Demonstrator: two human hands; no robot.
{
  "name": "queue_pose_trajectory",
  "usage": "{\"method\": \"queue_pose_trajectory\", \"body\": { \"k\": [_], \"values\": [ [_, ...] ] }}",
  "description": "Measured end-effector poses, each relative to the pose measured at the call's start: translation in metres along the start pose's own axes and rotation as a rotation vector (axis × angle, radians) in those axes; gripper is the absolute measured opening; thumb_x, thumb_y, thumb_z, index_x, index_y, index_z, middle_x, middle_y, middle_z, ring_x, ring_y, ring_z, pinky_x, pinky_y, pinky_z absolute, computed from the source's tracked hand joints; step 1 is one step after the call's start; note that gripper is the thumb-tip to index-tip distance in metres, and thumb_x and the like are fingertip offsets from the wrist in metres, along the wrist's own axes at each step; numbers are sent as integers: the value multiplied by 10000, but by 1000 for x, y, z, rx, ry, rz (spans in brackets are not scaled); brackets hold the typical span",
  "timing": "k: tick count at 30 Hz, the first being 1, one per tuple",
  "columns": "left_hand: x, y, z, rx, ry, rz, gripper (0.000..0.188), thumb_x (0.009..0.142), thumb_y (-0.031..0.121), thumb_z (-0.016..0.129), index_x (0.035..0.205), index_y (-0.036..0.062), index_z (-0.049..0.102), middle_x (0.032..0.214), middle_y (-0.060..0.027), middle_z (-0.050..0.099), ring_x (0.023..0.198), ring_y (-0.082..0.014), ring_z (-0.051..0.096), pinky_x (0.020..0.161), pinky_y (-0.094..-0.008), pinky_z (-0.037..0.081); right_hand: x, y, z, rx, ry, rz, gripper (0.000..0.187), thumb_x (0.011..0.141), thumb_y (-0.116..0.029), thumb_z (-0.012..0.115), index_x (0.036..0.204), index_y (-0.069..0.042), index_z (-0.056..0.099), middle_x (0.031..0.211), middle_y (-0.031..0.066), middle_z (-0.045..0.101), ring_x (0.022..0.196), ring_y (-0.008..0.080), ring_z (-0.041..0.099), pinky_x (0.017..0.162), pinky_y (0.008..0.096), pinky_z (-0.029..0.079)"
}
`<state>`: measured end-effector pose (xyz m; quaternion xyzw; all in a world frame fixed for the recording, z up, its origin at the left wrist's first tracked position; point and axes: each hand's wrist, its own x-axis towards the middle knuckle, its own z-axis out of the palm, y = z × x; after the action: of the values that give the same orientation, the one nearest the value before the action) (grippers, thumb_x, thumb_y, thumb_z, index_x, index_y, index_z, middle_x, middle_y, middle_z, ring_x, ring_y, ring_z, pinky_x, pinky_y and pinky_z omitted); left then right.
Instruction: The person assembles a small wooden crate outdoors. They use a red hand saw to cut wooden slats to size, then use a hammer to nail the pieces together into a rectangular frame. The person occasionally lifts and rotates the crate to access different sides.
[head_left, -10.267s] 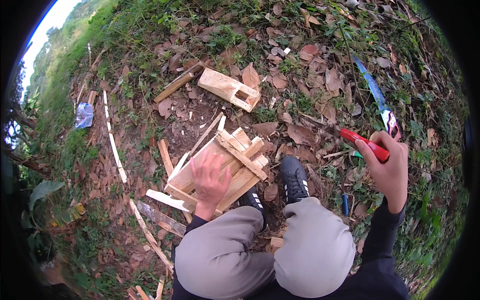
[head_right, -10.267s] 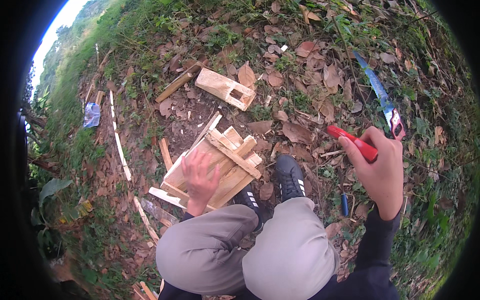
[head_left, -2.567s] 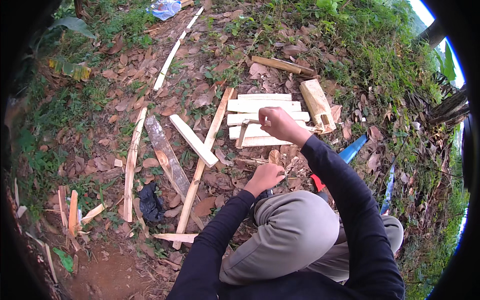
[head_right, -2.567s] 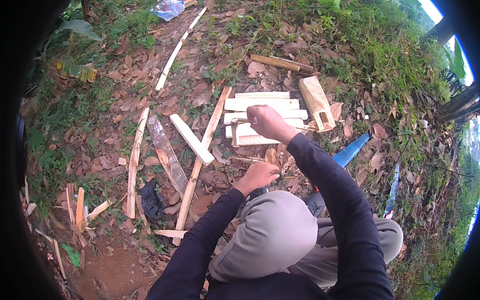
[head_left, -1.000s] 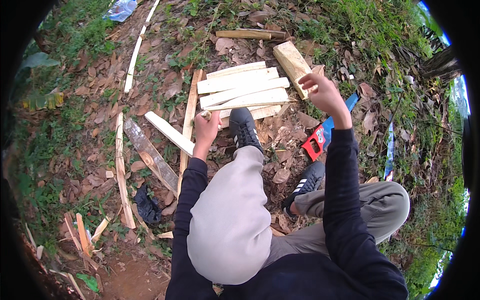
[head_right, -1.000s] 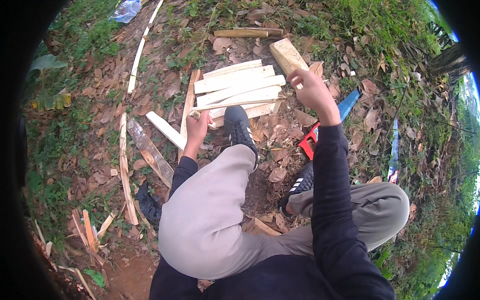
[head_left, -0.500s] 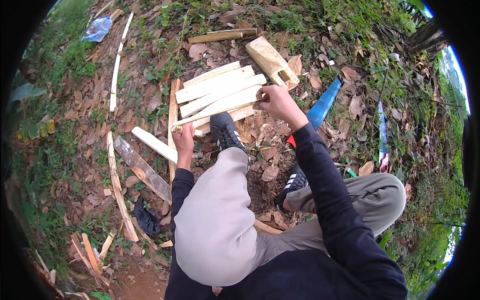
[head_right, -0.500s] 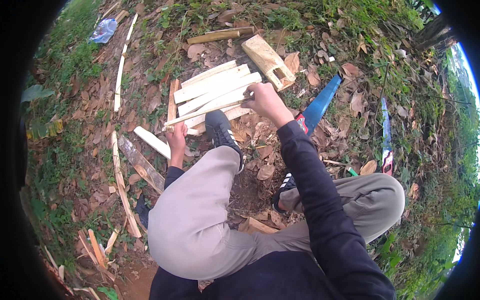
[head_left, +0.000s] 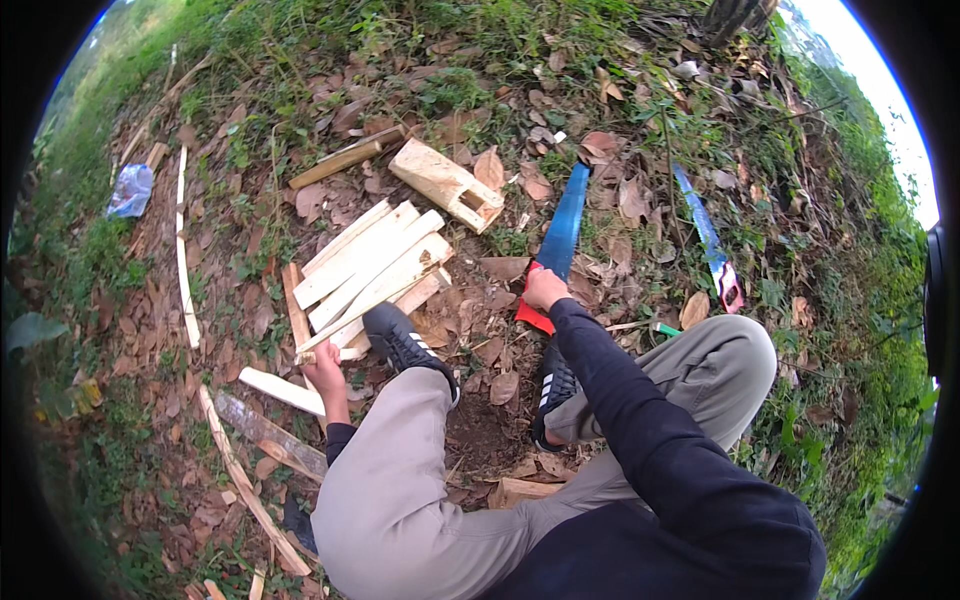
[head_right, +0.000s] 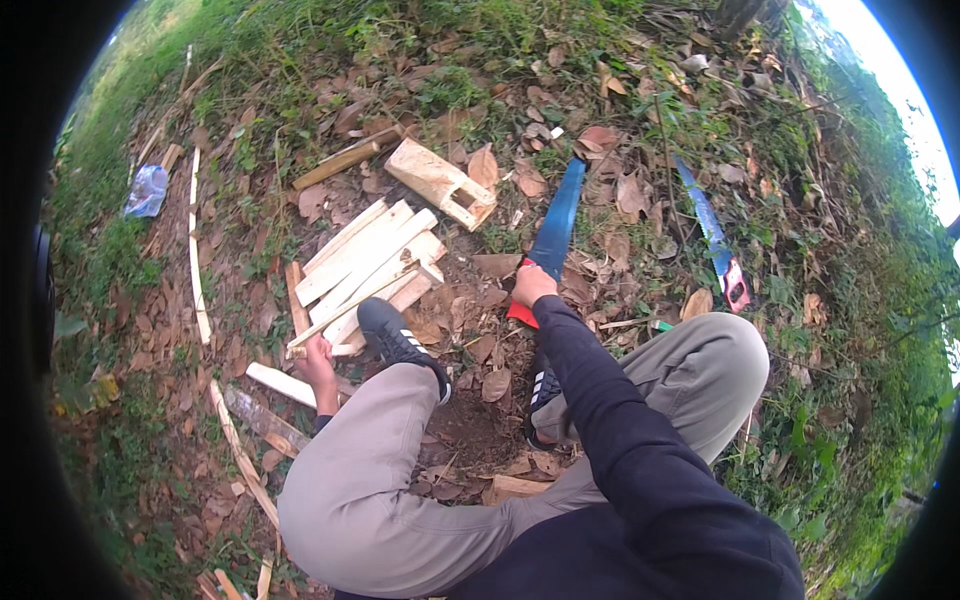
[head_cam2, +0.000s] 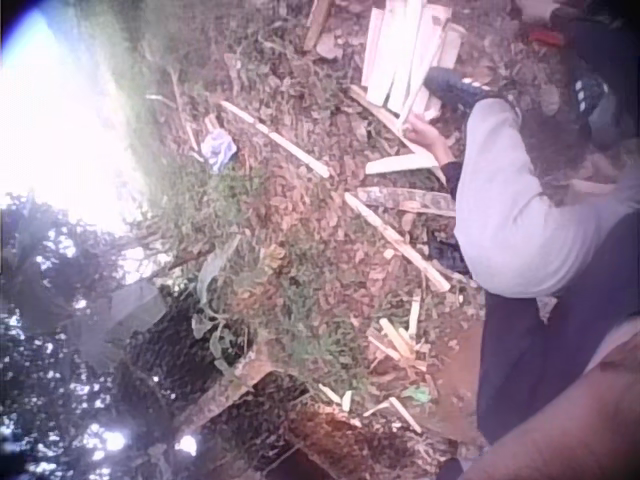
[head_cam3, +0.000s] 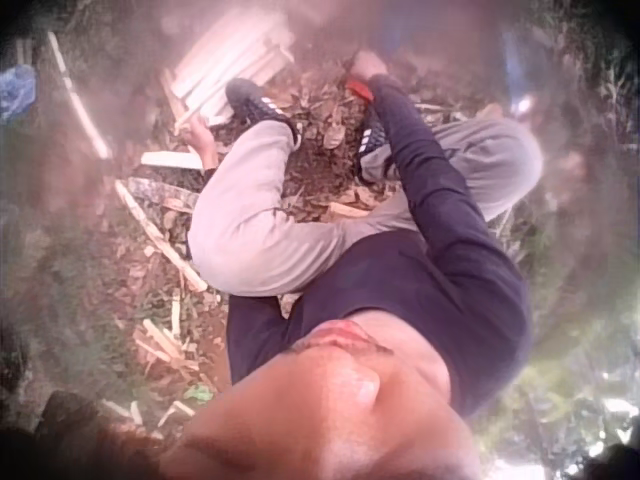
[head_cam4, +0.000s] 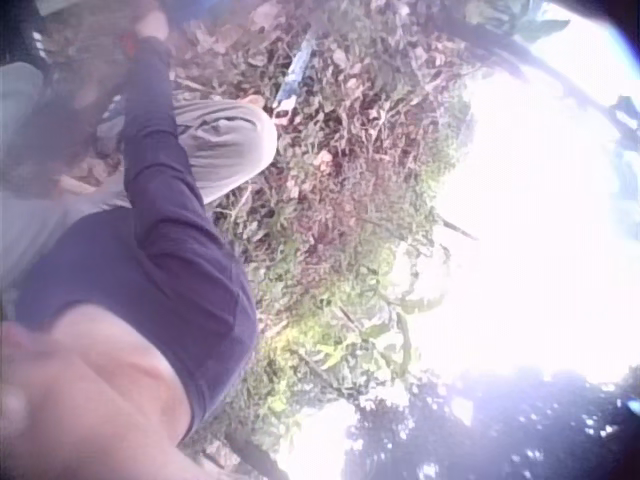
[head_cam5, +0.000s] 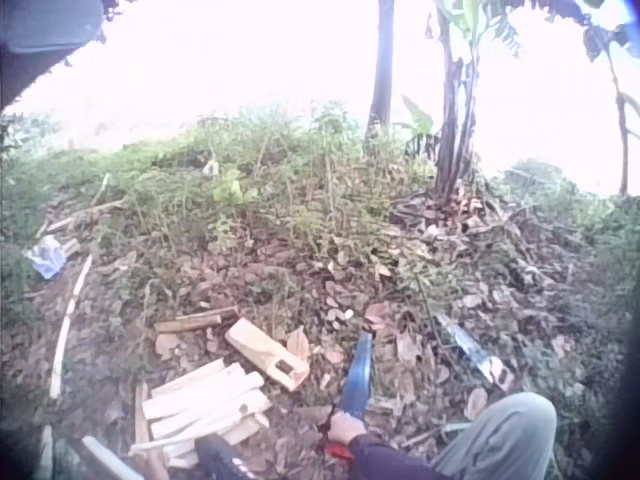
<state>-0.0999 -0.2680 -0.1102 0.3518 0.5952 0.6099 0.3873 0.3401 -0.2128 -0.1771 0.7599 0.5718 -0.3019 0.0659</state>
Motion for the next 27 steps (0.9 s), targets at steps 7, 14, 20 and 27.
{"method": "queue_pose_trajectory", "body": {
  "k": [7,14,20,27],
  "values": [
    [-2,8,3,53,27,-105,336,950,146,539,644,126,401,572,37,368,489,-69,346,485,-257,305,30,-65,-203,-429,-143,-200,446,722,-359,824,1046,-59,756,1030,86,751,962,245,718,787,401,576],
    [15,-7,-10,106,12,-106,263,930,158,583,683,85,530,588,14,511,506,-70,446,508,-253,365,-72,-54,-408,-696,513,-869,283,891,-281,677,923,0,661,876,183,700,851,342,689,734,441,543],
    [21,-5,6,215,17,-134,248,925,159,591,695,78,547,599,7,534,514,-73,464,515,-255,376,-192,124,-321,-127,229,-599,298,920,-316,650,857,-25,659,773,140,702,701,294,691,693,415,550],
    [26,-6,12,289,35,-144,233,920,161,599,708,69,567,612,-1,562,523,-78,486,523,-257,389,-182,285,-75,807,-88,482,215,816,-70,563,820,124,655,710,177,709,533,282,703,440,403,558]
  ]
}}
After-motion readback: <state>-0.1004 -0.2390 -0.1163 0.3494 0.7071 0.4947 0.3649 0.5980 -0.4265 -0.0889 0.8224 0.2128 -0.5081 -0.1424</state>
